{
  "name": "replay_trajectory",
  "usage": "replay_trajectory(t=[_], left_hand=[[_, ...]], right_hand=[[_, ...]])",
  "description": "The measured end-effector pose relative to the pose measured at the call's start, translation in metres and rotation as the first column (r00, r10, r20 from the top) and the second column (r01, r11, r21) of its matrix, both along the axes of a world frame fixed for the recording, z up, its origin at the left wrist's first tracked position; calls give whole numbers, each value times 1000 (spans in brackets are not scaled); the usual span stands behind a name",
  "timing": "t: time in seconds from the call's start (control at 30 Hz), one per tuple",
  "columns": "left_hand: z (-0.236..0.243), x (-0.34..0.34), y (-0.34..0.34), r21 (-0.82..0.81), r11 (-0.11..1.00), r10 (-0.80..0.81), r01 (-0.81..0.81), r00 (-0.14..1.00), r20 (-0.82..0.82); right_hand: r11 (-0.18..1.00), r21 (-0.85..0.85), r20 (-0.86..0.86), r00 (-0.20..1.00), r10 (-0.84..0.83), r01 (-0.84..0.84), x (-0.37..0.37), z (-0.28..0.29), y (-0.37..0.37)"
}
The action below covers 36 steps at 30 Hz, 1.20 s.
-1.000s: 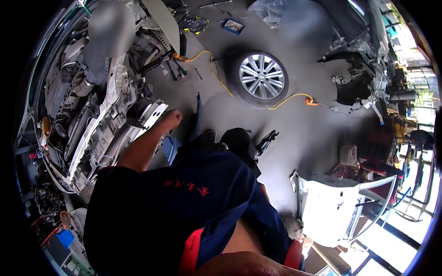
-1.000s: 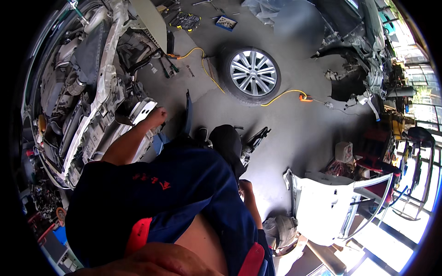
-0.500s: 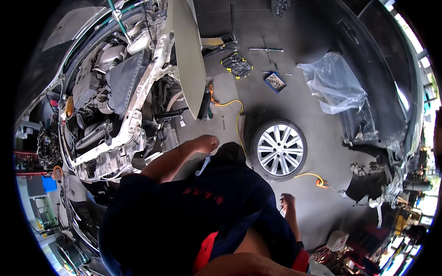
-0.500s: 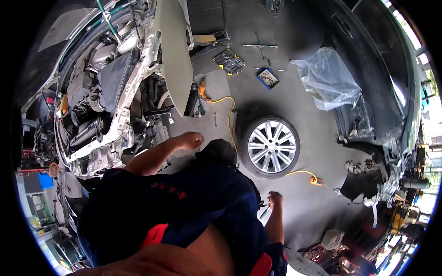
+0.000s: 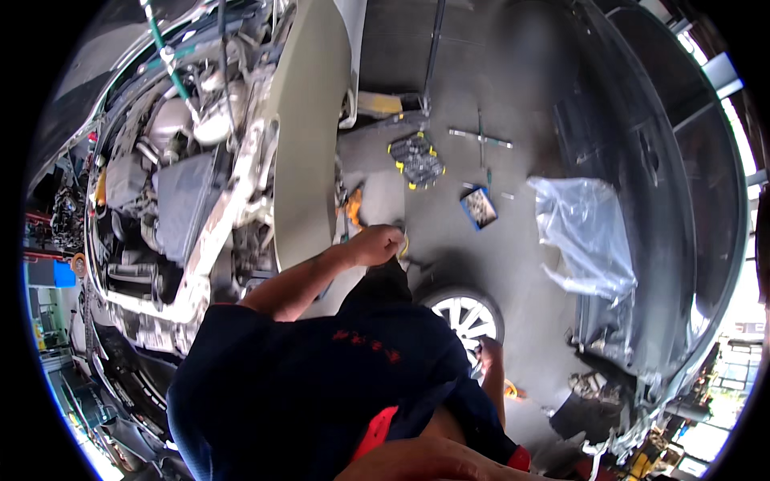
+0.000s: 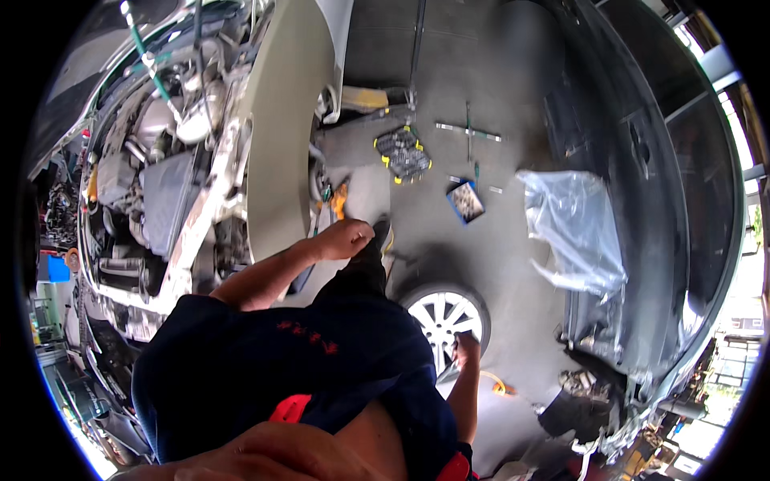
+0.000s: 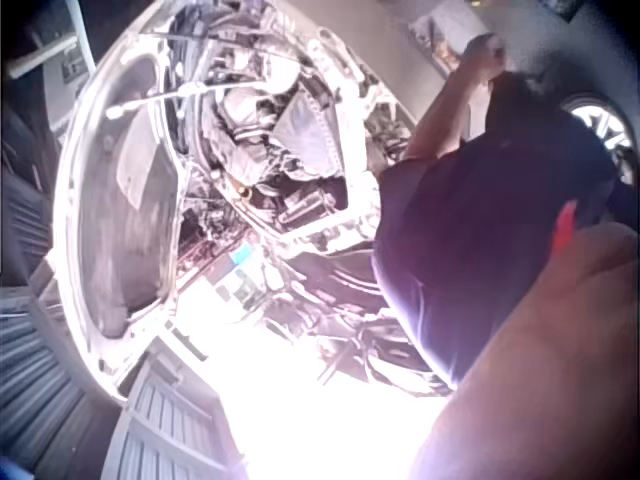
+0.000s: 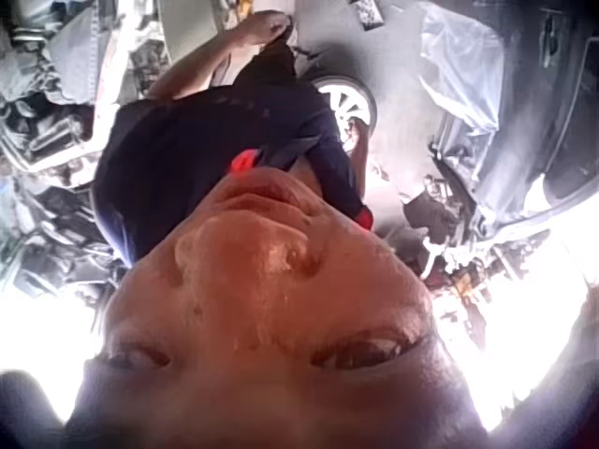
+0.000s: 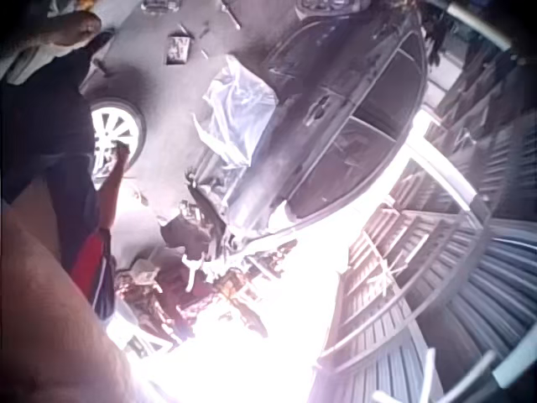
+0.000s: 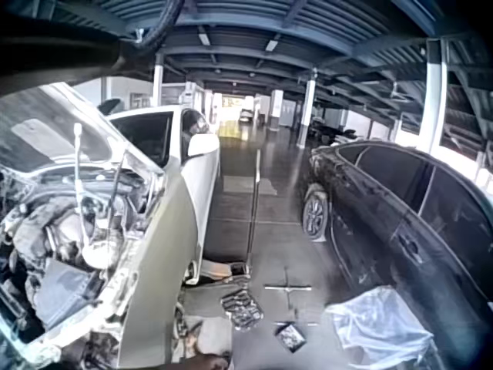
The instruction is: The person unfastens and removes a car fender panel by hand and using a socket wrench and pliers.
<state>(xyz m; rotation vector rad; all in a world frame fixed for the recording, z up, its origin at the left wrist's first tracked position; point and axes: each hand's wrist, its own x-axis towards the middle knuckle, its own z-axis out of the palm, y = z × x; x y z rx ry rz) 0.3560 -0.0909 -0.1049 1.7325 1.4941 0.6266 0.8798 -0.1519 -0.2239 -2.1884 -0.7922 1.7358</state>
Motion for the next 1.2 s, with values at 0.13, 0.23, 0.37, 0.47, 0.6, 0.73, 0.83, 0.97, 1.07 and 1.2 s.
replay_trajectory(t=[0.13, 0.23, 0.37, 0.47, 0.6, 0.73, 0.83, 0.97, 1.07, 1.2], left_hand=[[44, -67, 149, 103, 995, 28, -16, 993, -111], [49, -108, 222, 126, 991, 63, -36, 976, -210], [66, -139, 280, 158, 973, 194, -167, 965, -177], [66, -152, 297, 115, 966, 247, -230, 954, -171], [29, -167, 281, 30, 940, 339, -340, 919, -201], [37, -176, 275, -59, 812, 559, -581, 803, -207], [52, -171, 273, -81, 621, 752, -779, 622, -219], [50, -150, 254, -55, 471, 844, -880, 469, -260], [54, -120, 231, 26, 289, 947, -957, 282, -154], [10, -125, 164, 654, -69, 996, -754, -16, 86]], right_hand=[[741, 453, 52, 844, 533, -496, -17, 2, 77], [661, 418, 121, 759, 639, -623, -28, 17, 129], [966, -243, 30, 995, 97, -87, -45, 10, 193], [958, -252, 37, 988, 152, -138, -66, -6, 259], [912, -162, 38, 922, 386, -376, -99, -11, 374], [788, -121, 36, 790, 612, -604, -114, -14, 483], [674, -130, 28, 677, 735, -727, -128, -16, 568], [616, -223, 21, 628, 778, -755, -150, -7, 684], [605, -246, 21, 620, 785, -757, -180, -8, 764], [564, -197, 142, 546, 826, -802, -250, 10, 797]])
